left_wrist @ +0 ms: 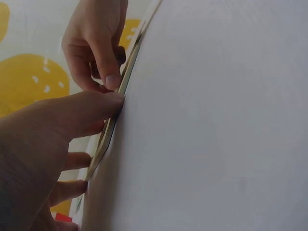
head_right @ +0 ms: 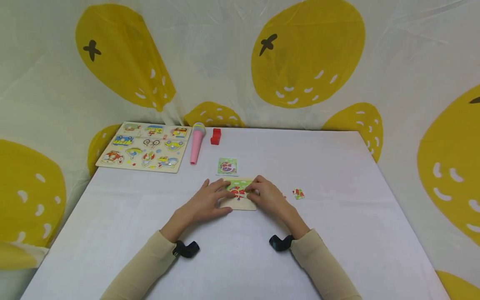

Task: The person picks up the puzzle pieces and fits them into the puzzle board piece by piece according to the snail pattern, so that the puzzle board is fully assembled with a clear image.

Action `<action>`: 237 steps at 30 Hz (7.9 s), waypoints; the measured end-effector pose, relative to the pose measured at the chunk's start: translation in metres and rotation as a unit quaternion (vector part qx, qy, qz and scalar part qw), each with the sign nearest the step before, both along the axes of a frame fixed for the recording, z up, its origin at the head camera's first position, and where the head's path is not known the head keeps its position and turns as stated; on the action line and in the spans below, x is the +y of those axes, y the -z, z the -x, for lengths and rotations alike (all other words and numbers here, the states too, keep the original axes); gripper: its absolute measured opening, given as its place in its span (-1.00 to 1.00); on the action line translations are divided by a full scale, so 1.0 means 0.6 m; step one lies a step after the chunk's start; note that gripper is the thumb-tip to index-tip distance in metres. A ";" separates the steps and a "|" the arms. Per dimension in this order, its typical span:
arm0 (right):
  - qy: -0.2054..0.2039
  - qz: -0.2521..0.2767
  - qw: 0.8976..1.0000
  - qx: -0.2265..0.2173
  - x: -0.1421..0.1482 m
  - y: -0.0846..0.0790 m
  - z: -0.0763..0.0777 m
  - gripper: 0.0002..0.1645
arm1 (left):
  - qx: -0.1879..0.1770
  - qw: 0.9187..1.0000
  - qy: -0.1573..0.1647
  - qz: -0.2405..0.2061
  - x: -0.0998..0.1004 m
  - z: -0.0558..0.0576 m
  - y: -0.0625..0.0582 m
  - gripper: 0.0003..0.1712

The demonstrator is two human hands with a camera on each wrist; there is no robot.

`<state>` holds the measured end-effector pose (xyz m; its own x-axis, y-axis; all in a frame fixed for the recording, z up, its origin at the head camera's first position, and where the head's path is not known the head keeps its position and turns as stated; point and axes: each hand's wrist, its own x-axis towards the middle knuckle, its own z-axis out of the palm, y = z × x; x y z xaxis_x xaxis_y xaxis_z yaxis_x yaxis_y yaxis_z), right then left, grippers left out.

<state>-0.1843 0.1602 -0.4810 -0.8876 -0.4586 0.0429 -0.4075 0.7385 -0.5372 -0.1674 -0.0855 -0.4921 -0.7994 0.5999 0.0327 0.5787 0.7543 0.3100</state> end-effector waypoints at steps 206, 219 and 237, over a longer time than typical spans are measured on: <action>0.052 -0.028 0.998 -0.033 0.129 -0.030 -0.032 -0.54 | -0.068 0.995 0.017 -0.073 -0.028 0.005 -0.008 -0.74; 0.030 -0.022 0.999 -0.017 0.141 -0.017 -0.034 -0.62 | -0.064 0.995 0.019 -0.075 -0.029 0.005 -0.006 -0.74; 0.029 -0.021 0.999 -0.038 0.128 -0.035 -0.025 -0.82 | -0.074 0.995 0.018 -0.072 -0.028 0.004 -0.012 -0.74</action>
<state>-0.1694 0.2369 -0.4601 -0.9125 -0.4066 -0.0449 -0.3224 0.7822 -0.5331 -0.1697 -0.1022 -0.4848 -0.7802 0.6255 0.0051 0.5447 0.6754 0.4971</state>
